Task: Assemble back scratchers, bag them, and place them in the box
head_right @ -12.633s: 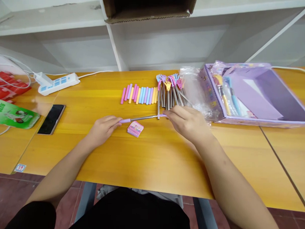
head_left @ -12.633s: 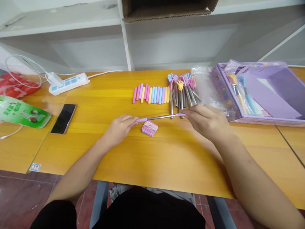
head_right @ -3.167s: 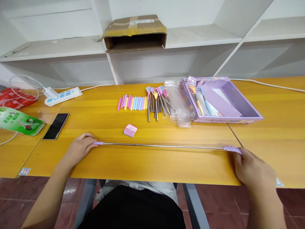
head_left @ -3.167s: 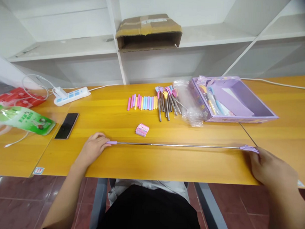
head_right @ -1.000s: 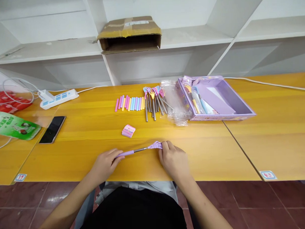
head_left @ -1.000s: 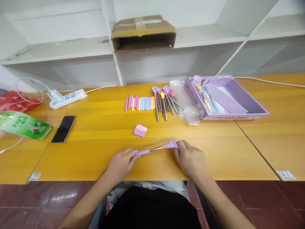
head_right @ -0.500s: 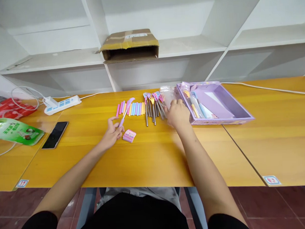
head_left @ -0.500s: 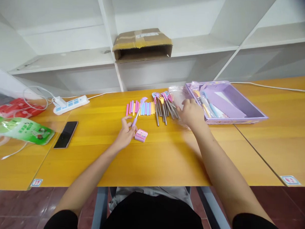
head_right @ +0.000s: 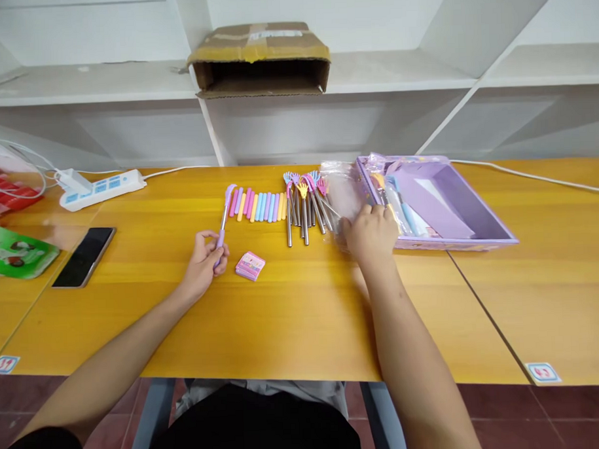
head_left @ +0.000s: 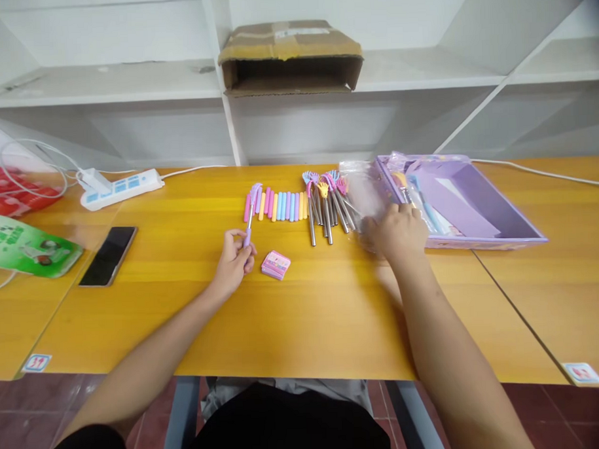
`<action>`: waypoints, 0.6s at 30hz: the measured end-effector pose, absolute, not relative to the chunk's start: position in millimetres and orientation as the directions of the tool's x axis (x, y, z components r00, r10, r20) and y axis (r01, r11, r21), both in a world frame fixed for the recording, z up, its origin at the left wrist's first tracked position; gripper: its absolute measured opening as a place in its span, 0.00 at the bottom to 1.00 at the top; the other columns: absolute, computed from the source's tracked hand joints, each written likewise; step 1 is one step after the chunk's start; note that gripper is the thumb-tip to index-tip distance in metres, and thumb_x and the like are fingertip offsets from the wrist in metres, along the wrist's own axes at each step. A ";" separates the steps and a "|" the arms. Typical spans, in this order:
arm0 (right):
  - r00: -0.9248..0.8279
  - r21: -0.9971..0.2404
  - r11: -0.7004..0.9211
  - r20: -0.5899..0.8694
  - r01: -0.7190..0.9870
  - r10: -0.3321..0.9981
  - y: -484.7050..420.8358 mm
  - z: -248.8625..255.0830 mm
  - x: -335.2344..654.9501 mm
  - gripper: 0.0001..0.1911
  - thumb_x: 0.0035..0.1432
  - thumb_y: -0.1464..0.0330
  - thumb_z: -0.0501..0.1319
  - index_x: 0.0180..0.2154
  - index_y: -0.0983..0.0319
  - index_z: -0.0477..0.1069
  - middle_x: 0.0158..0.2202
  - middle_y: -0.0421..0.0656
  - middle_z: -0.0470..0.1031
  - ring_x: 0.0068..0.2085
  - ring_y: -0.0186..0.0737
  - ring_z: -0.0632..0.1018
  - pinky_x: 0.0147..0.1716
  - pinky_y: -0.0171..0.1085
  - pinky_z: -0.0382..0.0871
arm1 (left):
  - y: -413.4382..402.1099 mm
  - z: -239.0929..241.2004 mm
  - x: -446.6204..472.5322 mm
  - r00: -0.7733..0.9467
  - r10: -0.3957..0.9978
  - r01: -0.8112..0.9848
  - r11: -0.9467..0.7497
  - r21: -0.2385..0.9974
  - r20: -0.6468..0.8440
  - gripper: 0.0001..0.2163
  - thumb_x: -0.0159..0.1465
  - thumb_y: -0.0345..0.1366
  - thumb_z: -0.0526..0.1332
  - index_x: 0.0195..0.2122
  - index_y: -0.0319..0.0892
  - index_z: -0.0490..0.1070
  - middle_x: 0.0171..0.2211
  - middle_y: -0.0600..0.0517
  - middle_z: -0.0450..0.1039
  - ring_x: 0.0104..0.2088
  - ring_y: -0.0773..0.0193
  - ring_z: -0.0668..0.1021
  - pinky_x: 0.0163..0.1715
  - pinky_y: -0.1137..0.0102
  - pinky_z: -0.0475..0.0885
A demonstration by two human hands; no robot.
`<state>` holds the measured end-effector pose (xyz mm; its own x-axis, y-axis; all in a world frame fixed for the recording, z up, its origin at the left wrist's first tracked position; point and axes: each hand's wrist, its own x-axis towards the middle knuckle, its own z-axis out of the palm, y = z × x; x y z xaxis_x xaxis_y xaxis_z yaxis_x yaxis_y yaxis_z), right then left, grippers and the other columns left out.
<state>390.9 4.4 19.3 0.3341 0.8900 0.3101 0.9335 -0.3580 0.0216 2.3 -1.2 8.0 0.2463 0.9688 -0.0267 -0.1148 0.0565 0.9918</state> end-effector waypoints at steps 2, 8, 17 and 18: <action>0.337 0.026 -0.357 0.272 0.934 0.901 3.1 19.7 393.5 0.28 0.73 0.56 0.55 0.53 0.76 0.75 0.49 0.68 0.78 0.55 0.64 0.76 0.53 0.51 0.68 | -2.5 9.2 3.1 0.242 0.970 -0.122 0.071 0.990 -0.040 0.15 0.69 0.38 0.64 0.49 0.51 0.57 0.35 0.60 0.70 0.18 0.77 0.65 0.20 0.78 0.56; 0.338 0.018 -0.349 0.207 0.937 0.918 0.5 24.1 404.1 0.26 0.75 0.55 0.53 0.47 0.68 0.82 0.47 0.61 0.81 0.47 0.58 0.80 0.43 0.45 0.69 | -5.4 10.4 3.9 0.254 0.966 -0.122 0.081 0.989 -0.048 0.13 0.69 0.38 0.64 0.47 0.50 0.58 0.34 0.60 0.69 0.19 0.76 0.64 0.20 0.78 0.55; 0.440 -0.044 -0.442 0.227 0.896 0.869 -5.6 49.1 394.1 0.24 0.76 0.60 0.53 0.49 0.66 0.85 0.45 0.60 0.83 0.40 0.53 0.81 0.37 0.43 0.65 | -9.6 12.7 5.7 0.270 0.962 -0.075 0.063 0.995 -0.041 0.10 0.70 0.37 0.62 0.43 0.47 0.58 0.34 0.59 0.71 0.19 0.76 0.66 0.20 0.77 0.55; 0.445 -0.064 -0.446 0.284 0.893 0.849 -7.0 53.4 392.4 0.24 0.76 0.60 0.52 0.51 0.66 0.84 0.47 0.60 0.83 0.41 0.53 0.81 0.37 0.43 0.65 | -10.8 12.9 6.2 0.276 0.961 -0.072 0.057 0.996 -0.035 0.09 0.70 0.37 0.61 0.42 0.47 0.58 0.34 0.58 0.71 0.19 0.77 0.66 0.20 0.77 0.55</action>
<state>392.4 -7.0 53.4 0.4447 0.8495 0.2840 0.8927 -0.4461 -0.0637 6.2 -10.8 12.9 0.2759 0.9605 -0.0355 -0.0716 0.0574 0.9958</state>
